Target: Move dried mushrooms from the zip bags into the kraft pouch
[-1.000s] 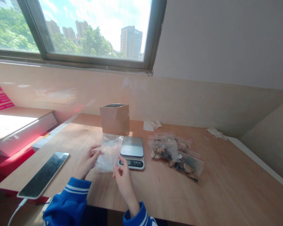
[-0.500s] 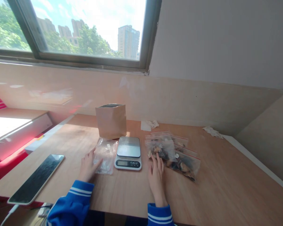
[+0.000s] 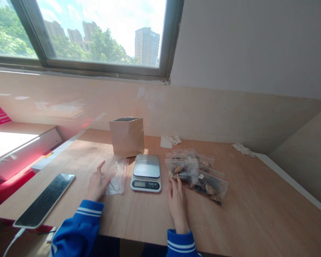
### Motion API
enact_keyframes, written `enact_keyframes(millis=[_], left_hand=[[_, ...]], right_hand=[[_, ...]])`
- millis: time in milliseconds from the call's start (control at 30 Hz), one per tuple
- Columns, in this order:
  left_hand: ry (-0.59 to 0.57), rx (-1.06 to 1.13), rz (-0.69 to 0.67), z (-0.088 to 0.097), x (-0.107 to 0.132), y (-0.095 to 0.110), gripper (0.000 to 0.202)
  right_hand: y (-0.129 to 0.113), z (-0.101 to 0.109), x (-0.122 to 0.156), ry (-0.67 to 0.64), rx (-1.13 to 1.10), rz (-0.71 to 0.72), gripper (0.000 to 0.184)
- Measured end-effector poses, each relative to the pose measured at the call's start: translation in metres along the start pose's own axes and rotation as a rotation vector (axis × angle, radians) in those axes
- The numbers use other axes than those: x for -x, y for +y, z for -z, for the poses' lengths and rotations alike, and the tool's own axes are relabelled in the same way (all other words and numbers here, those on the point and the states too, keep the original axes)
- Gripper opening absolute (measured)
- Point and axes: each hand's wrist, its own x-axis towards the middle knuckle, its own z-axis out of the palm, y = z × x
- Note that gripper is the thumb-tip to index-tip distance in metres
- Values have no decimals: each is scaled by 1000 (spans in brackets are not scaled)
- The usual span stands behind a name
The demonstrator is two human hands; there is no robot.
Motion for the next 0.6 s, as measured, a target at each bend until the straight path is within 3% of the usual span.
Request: enact_keyframes(millis=[100, 233, 433, 600], left_hand=[[3, -146, 107, 12, 0, 5, 69], [-9, -140, 42, 16, 8, 13, 65], [130, -53, 82, 19, 17, 25, 66], [23, 156, 45, 24, 23, 35, 56]], right_hand=[[-1, 0, -1, 40, 31, 13, 39], [-4, 1, -2, 111, 83, 26, 32], [-6, 5, -2, 122, 163, 12, 30], [-6, 3, 1, 57, 200, -20, 33]])
